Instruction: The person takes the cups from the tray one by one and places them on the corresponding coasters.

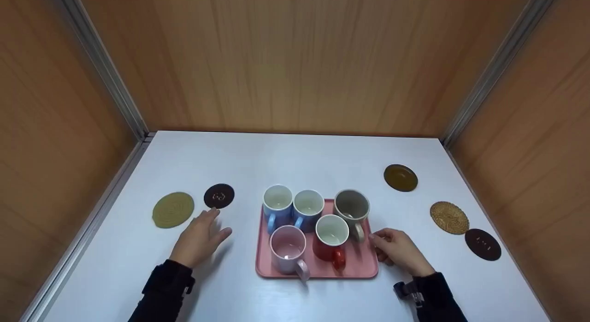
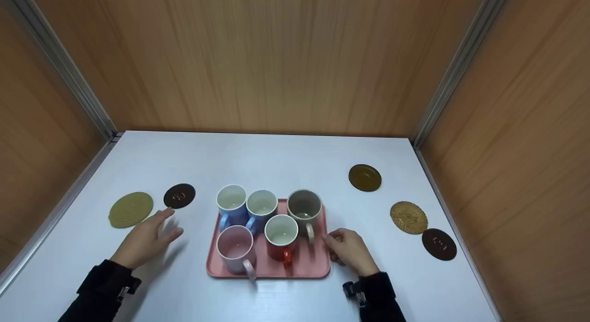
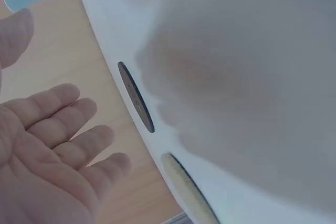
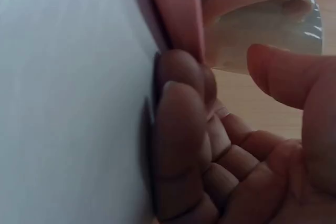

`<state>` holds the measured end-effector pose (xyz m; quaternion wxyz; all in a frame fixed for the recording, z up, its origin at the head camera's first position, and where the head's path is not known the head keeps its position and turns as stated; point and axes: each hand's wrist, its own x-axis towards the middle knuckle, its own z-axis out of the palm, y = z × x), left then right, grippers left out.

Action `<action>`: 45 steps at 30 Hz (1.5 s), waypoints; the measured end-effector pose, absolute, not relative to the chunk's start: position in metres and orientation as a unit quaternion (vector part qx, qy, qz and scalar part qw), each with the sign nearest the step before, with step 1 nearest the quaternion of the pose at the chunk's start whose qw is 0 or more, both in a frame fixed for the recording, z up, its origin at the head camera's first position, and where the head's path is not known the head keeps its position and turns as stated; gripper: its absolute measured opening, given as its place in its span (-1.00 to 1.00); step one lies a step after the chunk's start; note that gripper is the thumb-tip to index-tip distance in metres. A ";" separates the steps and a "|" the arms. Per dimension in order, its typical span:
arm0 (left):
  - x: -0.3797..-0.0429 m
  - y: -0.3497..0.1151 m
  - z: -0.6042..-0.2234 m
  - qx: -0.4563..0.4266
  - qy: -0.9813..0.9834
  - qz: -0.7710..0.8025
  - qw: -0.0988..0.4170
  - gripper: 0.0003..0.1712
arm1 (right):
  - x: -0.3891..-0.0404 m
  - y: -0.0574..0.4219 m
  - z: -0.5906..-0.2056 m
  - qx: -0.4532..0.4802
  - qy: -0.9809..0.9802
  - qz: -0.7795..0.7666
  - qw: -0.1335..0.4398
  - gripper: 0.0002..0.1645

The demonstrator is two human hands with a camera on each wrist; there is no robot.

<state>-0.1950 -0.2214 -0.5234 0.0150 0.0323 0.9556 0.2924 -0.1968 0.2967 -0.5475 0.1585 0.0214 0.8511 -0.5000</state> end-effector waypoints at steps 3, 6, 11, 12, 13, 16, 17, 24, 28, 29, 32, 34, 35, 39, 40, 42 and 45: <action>-0.206 -0.220 -0.521 0.043 0.961 0.272 0.039 -0.12 | -0.199 0.298 -0.551 0.014 0.858 -0.489 0.157 -0.56; -0.217 -0.221 -0.520 0.054 0.965 0.250 0.060 -0.09 | -0.200 0.299 -0.554 0.010 0.860 -0.486 0.157 -0.63; -0.235 -0.223 -0.518 0.057 0.967 0.227 0.098 -0.02 | -0.201 0.301 -0.557 0.017 0.858 -0.487 0.166 -0.65; -0.239 -0.223 -0.517 0.058 0.968 0.223 0.103 -0.01 | -0.201 0.302 -0.557 0.019 0.857 -0.487 0.168 -0.64; -0.242 -0.223 -0.517 0.060 0.968 0.217 0.107 0.00 | -0.201 0.302 -0.557 0.020 0.856 -0.488 0.169 -0.64; -0.250 -0.225 -0.519 0.063 0.968 0.214 0.117 -0.01 | -0.200 0.302 -0.558 0.021 0.853 -0.493 0.170 -0.63; -0.252 -0.226 -0.519 0.062 0.967 0.215 0.121 -0.01 | -0.200 0.301 -0.558 0.020 0.852 -0.495 0.170 -0.63; -0.262 -0.226 -0.525 0.058 0.969 0.204 0.127 0.00 | -0.200 0.301 -0.560 0.007 0.850 -0.499 0.169 -0.65; -0.272 -0.221 -0.527 0.065 0.973 0.185 0.120 -0.02 | -0.200 0.303 -0.560 0.010 0.849 -0.502 0.167 -0.64; -0.274 -0.219 -0.527 0.068 0.974 0.181 0.118 -0.03 | -0.200 0.303 -0.559 0.011 0.848 -0.502 0.166 -0.64; -0.280 -0.214 -0.524 0.073 0.976 0.170 0.112 -0.06 | -0.200 0.303 -0.559 0.013 0.850 -0.500 0.167 -0.62; -0.286 -0.211 -0.524 0.075 0.977 0.164 0.111 -0.07 | -0.201 0.303 -0.558 0.014 0.851 -0.497 0.168 -0.61; -0.289 -0.209 -0.524 0.073 0.978 0.159 0.113 -0.06 | -0.201 0.303 -0.558 0.014 0.851 -0.496 0.169 -0.61; -0.304 -0.201 -0.524 0.059 0.979 0.147 0.125 -0.01 | -0.201 0.303 -0.559 0.016 0.851 -0.496 0.169 -0.61; -0.308 -0.199 -0.524 0.056 0.980 0.145 0.127 0.00 | -0.201 0.303 -0.559 0.016 0.851 -0.497 0.169 -0.61; -0.316 -0.194 -0.525 0.051 0.979 0.148 0.129 0.02 | -0.201 0.303 -0.559 0.016 0.851 -0.497 0.168 -0.61; -0.327 -0.189 -0.528 0.052 0.979 0.154 0.127 0.05 | -0.201 0.304 -0.560 0.015 0.852 -0.495 0.169 -0.61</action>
